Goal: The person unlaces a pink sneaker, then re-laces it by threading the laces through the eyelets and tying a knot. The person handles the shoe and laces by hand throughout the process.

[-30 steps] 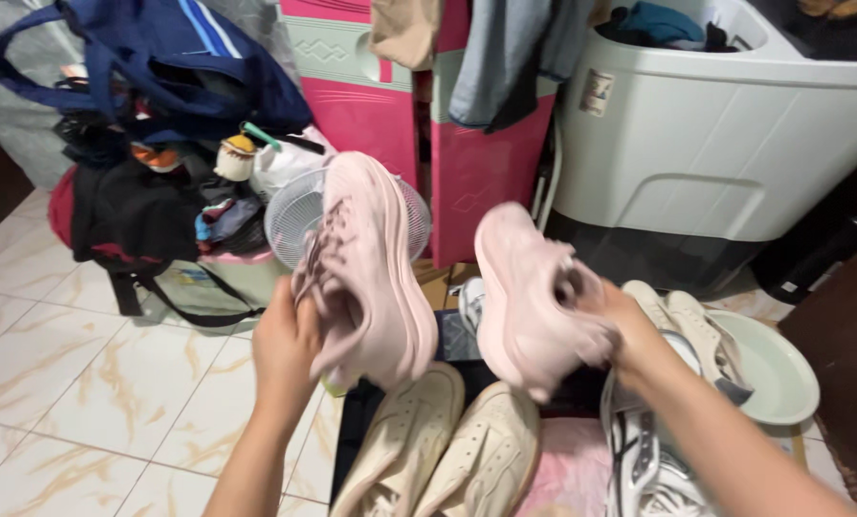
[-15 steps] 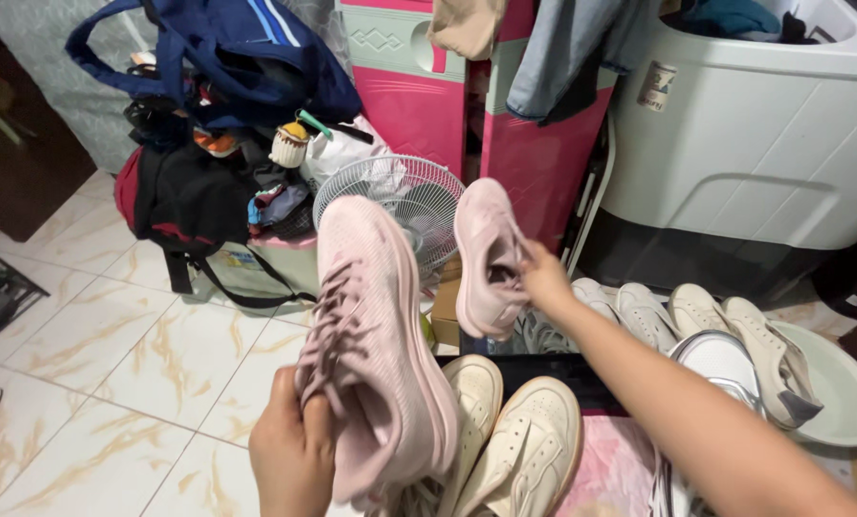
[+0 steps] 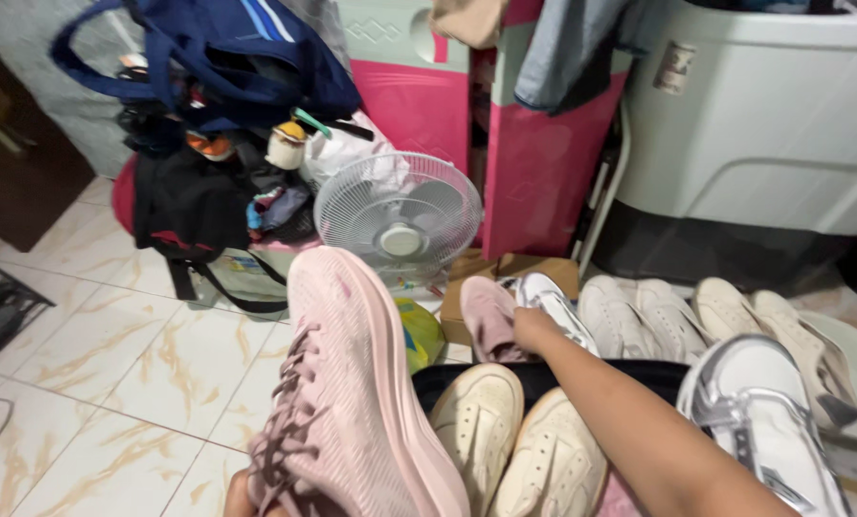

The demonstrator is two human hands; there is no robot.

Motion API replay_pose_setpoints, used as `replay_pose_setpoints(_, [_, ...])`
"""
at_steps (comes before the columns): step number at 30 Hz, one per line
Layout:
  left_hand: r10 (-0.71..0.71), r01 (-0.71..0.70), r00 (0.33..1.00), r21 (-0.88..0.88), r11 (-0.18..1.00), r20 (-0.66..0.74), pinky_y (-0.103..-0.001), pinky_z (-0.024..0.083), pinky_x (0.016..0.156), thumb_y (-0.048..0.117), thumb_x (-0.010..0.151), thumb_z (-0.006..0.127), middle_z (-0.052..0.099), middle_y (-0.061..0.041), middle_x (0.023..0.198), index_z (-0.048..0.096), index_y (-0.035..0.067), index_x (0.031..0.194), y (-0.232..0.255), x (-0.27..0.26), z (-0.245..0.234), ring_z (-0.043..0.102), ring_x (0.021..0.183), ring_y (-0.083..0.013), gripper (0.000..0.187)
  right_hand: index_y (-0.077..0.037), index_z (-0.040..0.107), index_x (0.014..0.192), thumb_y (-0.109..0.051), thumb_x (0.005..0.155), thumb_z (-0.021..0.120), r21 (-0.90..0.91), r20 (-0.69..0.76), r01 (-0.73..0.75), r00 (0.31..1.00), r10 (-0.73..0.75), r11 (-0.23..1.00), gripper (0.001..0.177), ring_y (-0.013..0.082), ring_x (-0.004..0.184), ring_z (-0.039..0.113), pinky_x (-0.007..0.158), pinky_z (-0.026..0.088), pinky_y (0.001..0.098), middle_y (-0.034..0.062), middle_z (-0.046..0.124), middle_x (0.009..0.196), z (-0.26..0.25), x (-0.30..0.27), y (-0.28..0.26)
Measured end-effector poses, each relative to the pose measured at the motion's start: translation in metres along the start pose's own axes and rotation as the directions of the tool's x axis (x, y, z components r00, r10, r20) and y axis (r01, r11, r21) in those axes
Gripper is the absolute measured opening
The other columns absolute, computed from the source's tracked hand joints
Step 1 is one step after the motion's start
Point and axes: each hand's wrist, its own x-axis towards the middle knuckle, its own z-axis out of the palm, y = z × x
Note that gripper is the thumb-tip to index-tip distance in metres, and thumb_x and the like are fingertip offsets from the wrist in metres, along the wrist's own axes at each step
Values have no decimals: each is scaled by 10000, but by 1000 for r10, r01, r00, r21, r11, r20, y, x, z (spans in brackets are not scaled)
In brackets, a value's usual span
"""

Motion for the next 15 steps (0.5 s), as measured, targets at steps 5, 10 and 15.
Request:
replay_pose_setpoints(5, [-18, 19, 1000, -18, 1000, 6, -344, 550, 620, 178, 877, 572, 709, -103, 705, 680, 68, 946, -5, 3, 2, 712, 626, -237, 169, -17, 675, 1229, -93, 859, 655, 46, 84, -30, 996, 26, 998, 378, 380, 1147, 686, 940, 574, 455, 239, 685, 1237, -5, 0, -6])
replay_pose_setpoints(10, [-29, 29, 1000, -12, 1000, 5, -353, 552, 615, 187, 864, 590, 708, -109, 709, 679, 67, 948, -7, -7, -3, 714, 624, -242, 172, -7, 744, 1146, -100, 801, 711, -24, 176, -74, 981, 78, 997, 359, 355, 1101, 740, 914, 591, 434, 227, 733, 1189, 0, 4, 4])
replay_pose_setpoints(15, [-13, 14, 1000, -8, 1000, 23, -362, 554, 609, 197, 852, 607, 707, -114, 712, 679, 66, 951, -5, -8, 1, 716, 623, -247, 179, -7, 773, 1135, -117, 809, 722, -107, 104, -45, 993, 56, 993, 348, 369, 1124, 701, 942, 562, 430, 248, 713, 1202, -3, -2, 4])
